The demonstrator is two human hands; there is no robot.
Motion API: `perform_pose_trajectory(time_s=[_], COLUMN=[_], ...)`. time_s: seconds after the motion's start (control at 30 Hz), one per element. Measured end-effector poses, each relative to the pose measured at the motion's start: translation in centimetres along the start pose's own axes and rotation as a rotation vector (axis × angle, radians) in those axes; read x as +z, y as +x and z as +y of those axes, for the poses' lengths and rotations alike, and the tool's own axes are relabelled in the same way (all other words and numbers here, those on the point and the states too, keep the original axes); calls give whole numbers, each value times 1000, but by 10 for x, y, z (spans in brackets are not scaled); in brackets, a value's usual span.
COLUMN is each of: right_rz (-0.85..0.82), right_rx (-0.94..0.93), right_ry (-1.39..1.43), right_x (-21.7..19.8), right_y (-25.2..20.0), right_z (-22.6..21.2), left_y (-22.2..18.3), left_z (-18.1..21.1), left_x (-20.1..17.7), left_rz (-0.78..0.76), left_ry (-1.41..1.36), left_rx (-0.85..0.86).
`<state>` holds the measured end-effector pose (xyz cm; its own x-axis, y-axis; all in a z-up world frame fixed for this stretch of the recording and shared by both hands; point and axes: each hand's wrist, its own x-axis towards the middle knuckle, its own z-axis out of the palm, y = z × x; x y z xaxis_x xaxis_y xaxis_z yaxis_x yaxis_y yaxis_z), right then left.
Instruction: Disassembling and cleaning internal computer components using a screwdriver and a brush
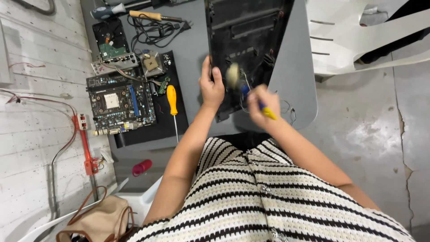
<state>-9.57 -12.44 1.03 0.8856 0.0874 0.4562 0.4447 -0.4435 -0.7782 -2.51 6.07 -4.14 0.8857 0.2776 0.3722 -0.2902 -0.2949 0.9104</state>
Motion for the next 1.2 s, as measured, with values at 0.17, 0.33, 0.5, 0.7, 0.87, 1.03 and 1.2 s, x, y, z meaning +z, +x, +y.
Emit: perform_pose_trajectory(time_s=[0.17, 0.33, 0.5, 0.7, 0.87, 1.03, 1.2], right_rz=[-131, -132, -38, -456, -103, -311, -34], right_rx=[7, -291, -225, 142, -190, -21, -256], right_ry=[-3, -18, 57, -340, -20, -249, 62], right_x=[-8, 10, -2, 8, 4, 0, 2], right_y=[15, 3, 7, -7, -2, -4, 28], right_z=[-27, 4, -20, -18, -10, -21, -42], left_y=[10, 6, -1, -1, -13, 3, -12], left_z=[7, -18, -34, -24, -49, -35, -65], left_x=[1, 4, 2, 5, 16, 8, 9], left_rz=[23, -15, 9, 23, 15, 41, 45], left_ry=[-46, -81, -120, -187, -170, -206, -211], left_rx=[17, 76, 57, 134, 175, 190, 174])
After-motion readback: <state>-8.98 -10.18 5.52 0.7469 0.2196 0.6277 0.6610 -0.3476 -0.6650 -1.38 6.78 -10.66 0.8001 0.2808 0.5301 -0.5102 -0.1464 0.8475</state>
